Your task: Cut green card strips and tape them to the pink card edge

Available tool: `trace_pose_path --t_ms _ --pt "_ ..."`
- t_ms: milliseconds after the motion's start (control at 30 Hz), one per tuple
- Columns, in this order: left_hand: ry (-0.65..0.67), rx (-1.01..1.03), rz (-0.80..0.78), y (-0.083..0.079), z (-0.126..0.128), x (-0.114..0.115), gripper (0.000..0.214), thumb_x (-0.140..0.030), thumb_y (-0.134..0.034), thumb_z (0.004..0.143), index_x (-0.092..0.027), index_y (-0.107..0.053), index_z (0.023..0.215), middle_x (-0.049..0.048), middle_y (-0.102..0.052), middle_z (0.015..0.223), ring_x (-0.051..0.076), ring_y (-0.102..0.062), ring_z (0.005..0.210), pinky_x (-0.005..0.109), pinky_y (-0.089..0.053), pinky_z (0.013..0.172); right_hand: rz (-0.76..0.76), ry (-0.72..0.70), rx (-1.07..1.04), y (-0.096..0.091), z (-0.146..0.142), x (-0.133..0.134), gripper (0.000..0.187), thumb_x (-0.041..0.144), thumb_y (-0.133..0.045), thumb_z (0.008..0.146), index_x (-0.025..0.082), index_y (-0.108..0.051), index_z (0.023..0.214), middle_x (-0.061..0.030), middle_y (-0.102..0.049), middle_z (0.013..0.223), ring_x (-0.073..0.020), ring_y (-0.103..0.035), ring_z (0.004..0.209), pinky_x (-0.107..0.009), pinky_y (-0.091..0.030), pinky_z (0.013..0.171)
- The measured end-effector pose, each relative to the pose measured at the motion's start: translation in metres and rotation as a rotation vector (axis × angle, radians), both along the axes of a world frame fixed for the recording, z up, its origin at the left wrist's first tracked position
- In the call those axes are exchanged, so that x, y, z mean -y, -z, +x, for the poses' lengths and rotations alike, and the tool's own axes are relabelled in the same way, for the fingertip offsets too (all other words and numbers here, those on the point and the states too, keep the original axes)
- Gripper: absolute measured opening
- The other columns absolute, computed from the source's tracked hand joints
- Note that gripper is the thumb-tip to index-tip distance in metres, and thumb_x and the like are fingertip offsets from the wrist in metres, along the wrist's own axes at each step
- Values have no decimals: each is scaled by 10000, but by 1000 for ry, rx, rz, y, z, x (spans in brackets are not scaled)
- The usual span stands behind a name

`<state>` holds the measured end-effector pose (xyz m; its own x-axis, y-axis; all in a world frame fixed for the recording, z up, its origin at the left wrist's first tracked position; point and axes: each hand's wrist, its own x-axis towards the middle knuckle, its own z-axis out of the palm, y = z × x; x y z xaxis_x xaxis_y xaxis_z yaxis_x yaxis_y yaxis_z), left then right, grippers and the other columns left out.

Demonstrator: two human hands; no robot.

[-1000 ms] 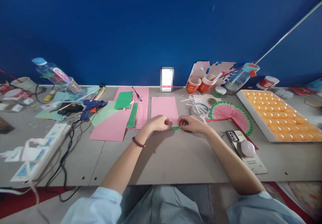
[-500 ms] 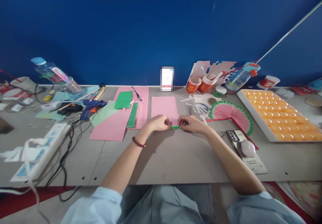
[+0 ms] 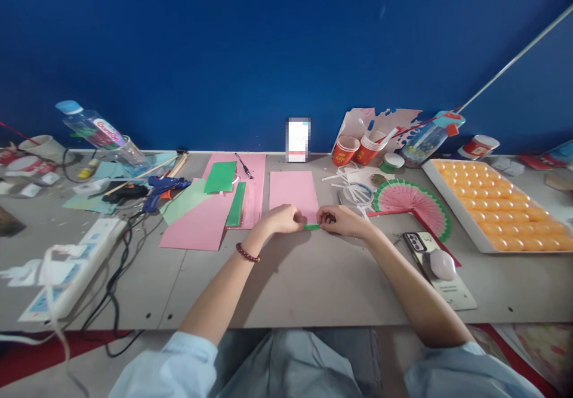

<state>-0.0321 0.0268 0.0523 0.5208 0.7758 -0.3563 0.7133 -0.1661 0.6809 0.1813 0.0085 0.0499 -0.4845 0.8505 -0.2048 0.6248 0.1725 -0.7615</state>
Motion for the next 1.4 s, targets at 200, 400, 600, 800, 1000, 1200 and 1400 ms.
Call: trace_pose_path --t_ms 200,400,600,800,1000,1200,1400 --pt "5 -2 -4 -2 0 1 279 -362 -559 676 -186 -436 498 -30 -407 480 102 -328 474 267 -211 479 0 3 5 -1 0 1 107 179 -512 660 192 -577 744 42 -530 590 -109 -481 555 -224 -376 565" --pt "16 -8 23 -1 0 1 287 -356 -542 698 -187 -427 496 -30 -401 488 100 -316 476 269 -211 486 5 0 23 -2 0 1 87 178 -513 658 197 -565 726 47 -522 575 -110 -474 547 -224 -366 562" --pt "11 -8 17 0 0 0 238 -330 -568 673 -183 -474 511 -23 -458 512 103 -353 488 264 -218 488 36 2 39 1 0 0 93 180 -513 657 196 -575 724 41 -532 591 -115 -482 570 -225 -366 574" --pt "18 -30 24 -1 1 1 255 -345 -545 690 -189 -456 508 -26 -429 499 104 -335 478 271 -218 489 39 1 53 0 0 0 94 171 -516 656 195 -574 726 36 -535 611 -119 -488 592 -228 -373 595" --pt "25 -34 37 1 0 1 264 -338 -531 690 -192 -410 505 -29 -400 497 101 -313 468 269 -207 474 47 -6 50 0 -1 1 110 155 -506 654 196 -574 730 36 -542 610 -121 -492 592 -229 -373 600" --pt "40 -34 49 4 -1 0 265 -343 -518 696 -190 -409 508 -29 -397 498 99 -304 469 265 -206 471 94 -6 66 1 -2 2 128 128 -494 648 196 -581 713 25 -574 654 -123 -502 619 -222 -365 597" --pt "57 -42 64 4 -1 0 229 -317 -526 680 -189 -427 518 -33 -409 510 97 -313 481 264 -205 485 139 9 118 2 -7 6 188 74 -462 645 193 -584 727 13 -593 699 -127 -520 654 -217 -359 609"
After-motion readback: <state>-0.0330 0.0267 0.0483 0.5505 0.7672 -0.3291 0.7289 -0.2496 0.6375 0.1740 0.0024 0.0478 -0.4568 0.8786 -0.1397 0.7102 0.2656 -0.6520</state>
